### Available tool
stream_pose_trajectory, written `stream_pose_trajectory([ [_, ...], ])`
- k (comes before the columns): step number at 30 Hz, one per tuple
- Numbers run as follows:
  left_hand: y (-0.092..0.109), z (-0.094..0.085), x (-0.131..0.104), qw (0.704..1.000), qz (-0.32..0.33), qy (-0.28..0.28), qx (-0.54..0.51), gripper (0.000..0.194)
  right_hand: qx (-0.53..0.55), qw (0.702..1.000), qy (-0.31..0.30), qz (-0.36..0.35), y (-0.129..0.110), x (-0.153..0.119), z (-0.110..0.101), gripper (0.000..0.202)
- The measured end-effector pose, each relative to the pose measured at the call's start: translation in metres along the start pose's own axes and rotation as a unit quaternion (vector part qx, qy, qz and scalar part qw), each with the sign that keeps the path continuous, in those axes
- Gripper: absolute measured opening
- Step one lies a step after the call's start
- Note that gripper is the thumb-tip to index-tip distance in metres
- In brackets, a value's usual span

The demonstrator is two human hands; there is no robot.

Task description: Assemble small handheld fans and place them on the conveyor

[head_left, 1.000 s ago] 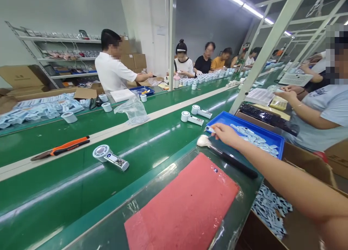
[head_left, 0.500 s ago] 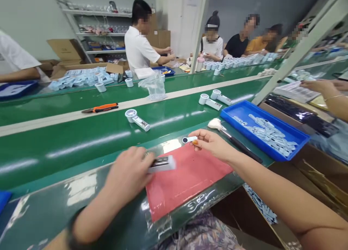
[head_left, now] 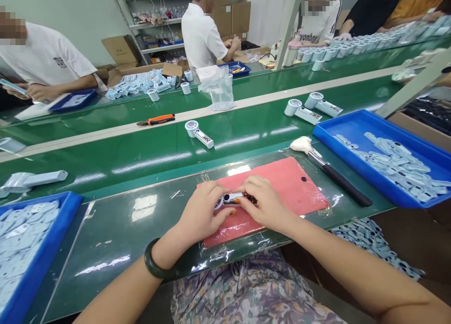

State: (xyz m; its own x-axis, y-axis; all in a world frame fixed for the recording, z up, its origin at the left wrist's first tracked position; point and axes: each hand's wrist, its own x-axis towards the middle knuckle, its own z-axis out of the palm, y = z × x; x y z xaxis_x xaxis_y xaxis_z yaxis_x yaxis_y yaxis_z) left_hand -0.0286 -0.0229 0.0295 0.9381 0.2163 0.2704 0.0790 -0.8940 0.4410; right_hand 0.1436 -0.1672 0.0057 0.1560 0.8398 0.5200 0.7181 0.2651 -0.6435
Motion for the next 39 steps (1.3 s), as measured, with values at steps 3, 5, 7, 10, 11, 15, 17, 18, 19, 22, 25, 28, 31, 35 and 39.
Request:
stream_pose_trajectory([
  [3,0.003,0.005,0.001,1.000,-0.006,0.012,-0.010,0.016,0.005,1.000,-0.019,0.011,0.000,0.000,-0.002,0.013],
  [5,0.004,0.006,0.002,1.000,-0.020,0.015,-0.014,0.016,0.022,0.999,-0.023,0.028,0.000,-0.001,-0.005,0.011],
  [7,0.004,0.007,0.003,0.999,-0.034,0.016,-0.020,0.014,0.044,0.998,-0.019,0.042,0.001,-0.002,-0.003,0.011],
  [10,0.004,0.006,0.005,0.998,-0.048,0.010,-0.026,0.012,0.106,0.991,-0.013,0.081,0.009,-0.005,0.005,0.015],
  [11,0.003,0.006,0.005,0.998,-0.049,0.008,-0.027,0.012,0.131,0.986,-0.014,0.098,0.013,-0.006,0.009,0.017],
  [15,0.006,0.003,0.003,0.999,-0.035,0.010,-0.023,0.012,0.197,0.966,-0.046,0.158,0.025,-0.009,0.010,0.029],
  [17,0.010,0.003,-0.003,1.000,-0.017,0.015,-0.013,0.010,0.171,0.967,-0.108,0.153,0.024,-0.009,0.002,0.052],
  [18,0.013,0.003,-0.007,1.000,-0.006,0.019,-0.001,0.010,0.140,0.970,-0.147,0.134,0.022,-0.009,-0.003,0.060],
  [19,0.017,0.003,-0.011,1.000,0.005,0.023,0.016,0.012,0.102,0.972,-0.183,0.108,0.018,-0.009,-0.008,0.064],
  [22,0.028,0.010,-0.024,0.995,0.027,0.030,0.086,0.019,0.013,0.972,-0.230,0.049,0.006,-0.011,-0.013,0.055],
  [25,0.035,0.018,-0.029,0.990,0.017,0.040,0.136,0.021,-0.025,0.980,-0.196,0.040,-0.001,-0.018,-0.006,0.046],
  [28,0.035,0.020,-0.026,0.990,0.005,0.037,0.136,0.019,-0.061,0.983,-0.168,0.028,0.000,-0.023,0.002,0.038],
  [31,0.032,0.016,-0.021,0.993,0.013,0.003,0.117,0.019,-0.066,0.981,-0.180,0.010,0.004,-0.025,0.003,0.037],
  [35,0.031,0.013,-0.019,0.991,0.010,-0.016,0.131,0.020,-0.088,0.977,-0.193,-0.009,0.004,-0.022,0.000,0.043],
  [39,0.035,0.013,-0.018,0.989,0.009,-0.026,0.142,0.020,-0.081,0.980,-0.183,-0.003,0.001,-0.019,0.002,0.041],
])
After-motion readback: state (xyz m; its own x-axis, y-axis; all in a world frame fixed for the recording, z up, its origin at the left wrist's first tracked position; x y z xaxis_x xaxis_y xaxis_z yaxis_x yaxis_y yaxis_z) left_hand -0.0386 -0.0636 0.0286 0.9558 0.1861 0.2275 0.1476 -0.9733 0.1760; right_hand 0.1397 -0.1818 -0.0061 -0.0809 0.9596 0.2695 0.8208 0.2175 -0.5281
